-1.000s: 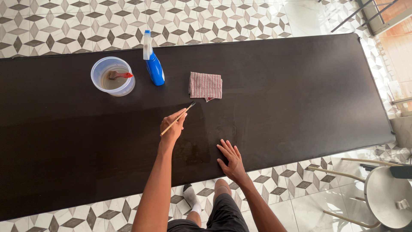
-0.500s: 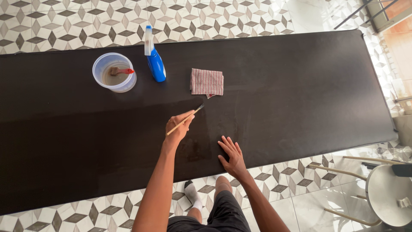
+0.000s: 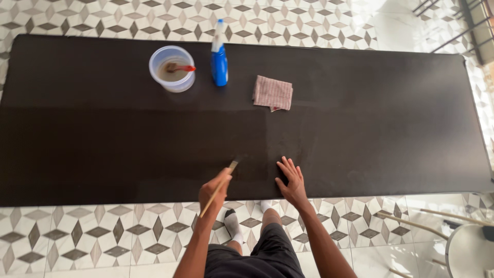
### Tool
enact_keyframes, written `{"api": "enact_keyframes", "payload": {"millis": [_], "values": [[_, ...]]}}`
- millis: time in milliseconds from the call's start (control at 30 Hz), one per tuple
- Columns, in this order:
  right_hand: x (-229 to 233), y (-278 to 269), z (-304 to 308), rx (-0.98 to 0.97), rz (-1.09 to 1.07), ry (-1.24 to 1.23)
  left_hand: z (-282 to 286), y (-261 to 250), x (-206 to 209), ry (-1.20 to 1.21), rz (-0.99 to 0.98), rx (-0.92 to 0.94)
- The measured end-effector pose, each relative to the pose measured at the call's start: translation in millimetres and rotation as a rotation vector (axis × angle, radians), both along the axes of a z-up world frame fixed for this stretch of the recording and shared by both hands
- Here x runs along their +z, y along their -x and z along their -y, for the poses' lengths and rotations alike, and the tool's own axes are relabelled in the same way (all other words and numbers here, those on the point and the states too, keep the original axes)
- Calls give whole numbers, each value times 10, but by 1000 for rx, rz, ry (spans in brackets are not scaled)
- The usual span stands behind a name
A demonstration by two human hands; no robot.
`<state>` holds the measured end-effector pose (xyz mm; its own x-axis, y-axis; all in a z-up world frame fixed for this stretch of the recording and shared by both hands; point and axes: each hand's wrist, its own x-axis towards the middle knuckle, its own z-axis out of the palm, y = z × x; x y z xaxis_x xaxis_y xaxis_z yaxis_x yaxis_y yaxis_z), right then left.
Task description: The person applies a liquid to a dark tabletop using a small brush, then wipes the surface with a cloth. The person repeatedly dips the brush into a container and spreads the liquid across the table, followed by wiping with a cloth.
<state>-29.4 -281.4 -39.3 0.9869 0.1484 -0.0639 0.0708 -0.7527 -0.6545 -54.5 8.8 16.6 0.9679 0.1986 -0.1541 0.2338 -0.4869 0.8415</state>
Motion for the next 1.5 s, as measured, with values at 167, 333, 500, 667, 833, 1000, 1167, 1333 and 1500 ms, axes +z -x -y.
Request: {"api": "enact_keyframes", "payload": {"millis": [167,333,500,667,833,1000,1167,1333,1500], "values": [[-122,19,21,9,36,16,-20,348,-143,47,-28,241],[-211,36,-18,-5,7,43,151,483,-441,-41,256,61],[-235,59,-30,-12,-4,75,-132,500,-252,234,-158,385],[-150,82,-48,-29,35,182,-126,342,-89,301,-97,289],[-38,-113,-78,-52,-3,210,21,270,106,426,15,166],[39,-307,-170,-57,-62,215,89,353,280,418,-136,131],[161,-523,-400,21,-8,81,3,378,341,511,-52,262],[438,-780,-804,135,-27,-95,-216,331,433,535,-79,388],[626,-1095,-1220,221,-189,-305,-570,104,412,539,-15,441]]}}
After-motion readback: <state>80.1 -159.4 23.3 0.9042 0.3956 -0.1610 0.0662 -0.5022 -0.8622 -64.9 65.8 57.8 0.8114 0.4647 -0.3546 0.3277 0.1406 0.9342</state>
